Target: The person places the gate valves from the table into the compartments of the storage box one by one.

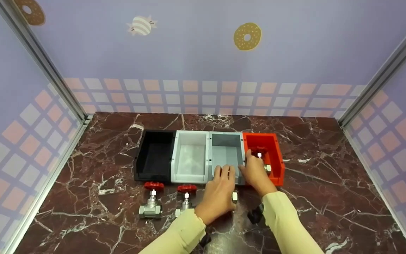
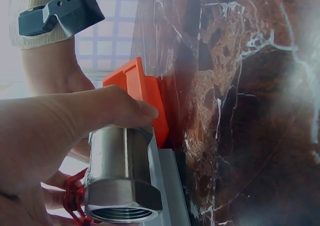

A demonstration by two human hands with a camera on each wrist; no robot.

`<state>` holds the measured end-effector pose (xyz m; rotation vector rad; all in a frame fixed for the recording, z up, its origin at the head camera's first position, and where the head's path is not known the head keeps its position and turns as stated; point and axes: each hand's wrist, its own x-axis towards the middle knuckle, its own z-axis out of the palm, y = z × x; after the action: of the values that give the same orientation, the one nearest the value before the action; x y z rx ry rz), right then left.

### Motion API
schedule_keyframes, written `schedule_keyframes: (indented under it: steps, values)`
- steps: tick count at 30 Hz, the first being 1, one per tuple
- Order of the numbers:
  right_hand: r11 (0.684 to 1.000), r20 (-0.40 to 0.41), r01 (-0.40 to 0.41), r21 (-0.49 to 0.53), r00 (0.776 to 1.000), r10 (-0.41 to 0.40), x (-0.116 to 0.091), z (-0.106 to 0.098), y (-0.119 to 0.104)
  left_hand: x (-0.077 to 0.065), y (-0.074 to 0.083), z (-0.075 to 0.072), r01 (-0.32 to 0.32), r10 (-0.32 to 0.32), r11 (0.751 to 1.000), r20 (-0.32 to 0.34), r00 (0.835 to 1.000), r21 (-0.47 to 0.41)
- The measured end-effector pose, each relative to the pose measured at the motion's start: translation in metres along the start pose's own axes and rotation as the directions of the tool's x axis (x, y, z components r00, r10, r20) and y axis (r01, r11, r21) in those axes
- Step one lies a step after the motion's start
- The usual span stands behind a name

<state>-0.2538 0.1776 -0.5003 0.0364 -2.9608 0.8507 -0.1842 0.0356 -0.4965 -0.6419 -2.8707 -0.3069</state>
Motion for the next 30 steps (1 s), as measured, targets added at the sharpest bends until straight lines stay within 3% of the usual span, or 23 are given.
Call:
schedule_keyframes:
  steps: [13,30]
  values:
    - [0.999,0.039,-0.051,-0.015,0.998,0.052,0.001,0.001,-0.001,0.007,-0.002,-0.001,-0.01,0.009,1.0,-0.024,1.0,-0.011]
    - [0.998,0.051,-0.06,-0.028,0.997,0.061,0.002,0.0,-0.002,0.016,-0.005,-0.006,-0.002,0.002,1.0,-0.031,1.0,0.007]
